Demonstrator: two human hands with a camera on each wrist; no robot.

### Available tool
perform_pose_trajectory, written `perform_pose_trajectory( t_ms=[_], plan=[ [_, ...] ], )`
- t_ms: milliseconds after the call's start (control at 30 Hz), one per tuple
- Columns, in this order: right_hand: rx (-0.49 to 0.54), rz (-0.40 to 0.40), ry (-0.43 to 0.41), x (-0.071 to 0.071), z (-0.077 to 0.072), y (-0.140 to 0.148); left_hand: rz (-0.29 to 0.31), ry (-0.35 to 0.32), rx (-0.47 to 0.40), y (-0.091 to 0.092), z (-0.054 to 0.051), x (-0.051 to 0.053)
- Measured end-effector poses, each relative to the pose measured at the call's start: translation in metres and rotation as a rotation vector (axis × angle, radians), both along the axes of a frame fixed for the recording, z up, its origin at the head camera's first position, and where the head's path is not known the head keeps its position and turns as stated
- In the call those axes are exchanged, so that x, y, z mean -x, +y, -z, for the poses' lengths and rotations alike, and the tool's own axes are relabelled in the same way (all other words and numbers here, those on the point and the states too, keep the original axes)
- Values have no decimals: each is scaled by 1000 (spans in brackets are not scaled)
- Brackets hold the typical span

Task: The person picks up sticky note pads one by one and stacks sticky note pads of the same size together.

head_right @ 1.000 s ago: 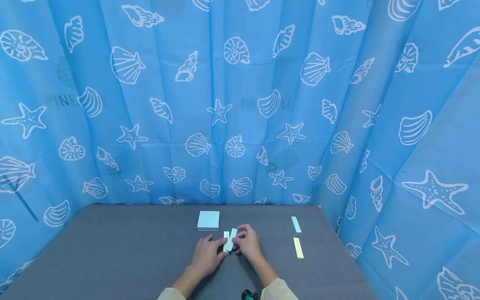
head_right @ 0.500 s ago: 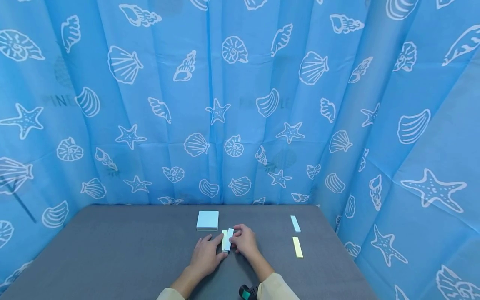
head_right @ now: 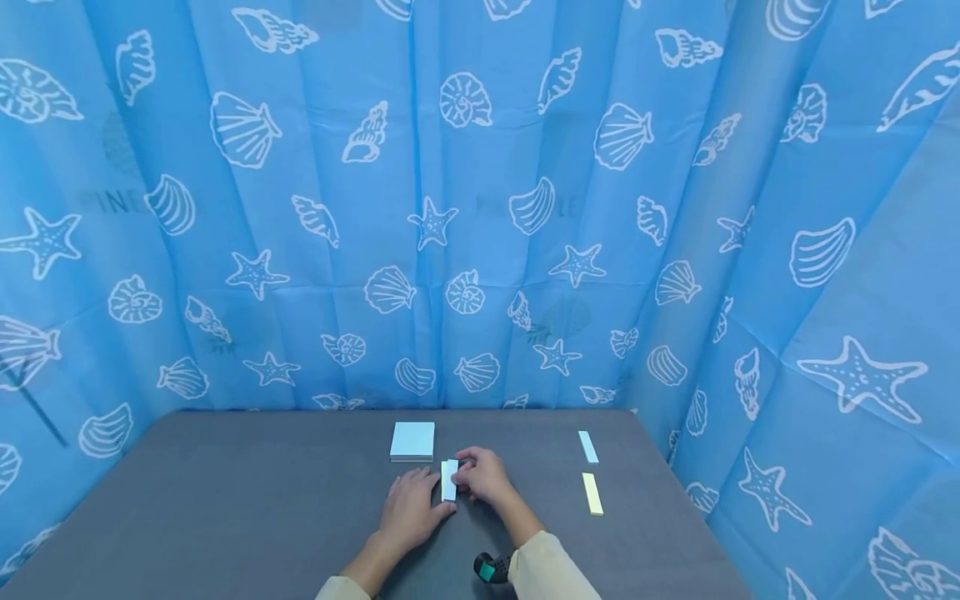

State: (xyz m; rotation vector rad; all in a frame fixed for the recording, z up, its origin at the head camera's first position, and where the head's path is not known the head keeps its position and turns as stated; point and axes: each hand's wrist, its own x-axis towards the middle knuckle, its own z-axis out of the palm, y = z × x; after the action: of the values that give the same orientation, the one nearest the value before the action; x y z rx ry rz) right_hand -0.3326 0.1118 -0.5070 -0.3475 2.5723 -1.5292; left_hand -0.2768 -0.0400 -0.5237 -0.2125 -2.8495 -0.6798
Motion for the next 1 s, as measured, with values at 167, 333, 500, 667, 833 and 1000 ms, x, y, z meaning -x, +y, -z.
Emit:
perform_pose_trajectory(
  t_ms=[167, 333, 500, 667, 833, 1000],
  plan=[
    [-10, -78, -26, 4, -4, 2, -14, 6, 2, 0, 0, 0],
    [-47, -156, -20, 6, -8, 4, -9, 6, -4, 0, 0, 0],
    [-74, -202, -38, 9, -10, 6, -5, 9, 3, -1, 1, 0],
    [-94, -225, -30, 10, -9, 7, 4, 11, 3, -2, 2, 1],
    [-103, -226, -38, 11, -9, 7, 6, 2, 22, -3, 3, 3],
    [-96, -212, -43, 10, -8, 6, -7, -14, 17, -3, 2, 6]
  ],
)
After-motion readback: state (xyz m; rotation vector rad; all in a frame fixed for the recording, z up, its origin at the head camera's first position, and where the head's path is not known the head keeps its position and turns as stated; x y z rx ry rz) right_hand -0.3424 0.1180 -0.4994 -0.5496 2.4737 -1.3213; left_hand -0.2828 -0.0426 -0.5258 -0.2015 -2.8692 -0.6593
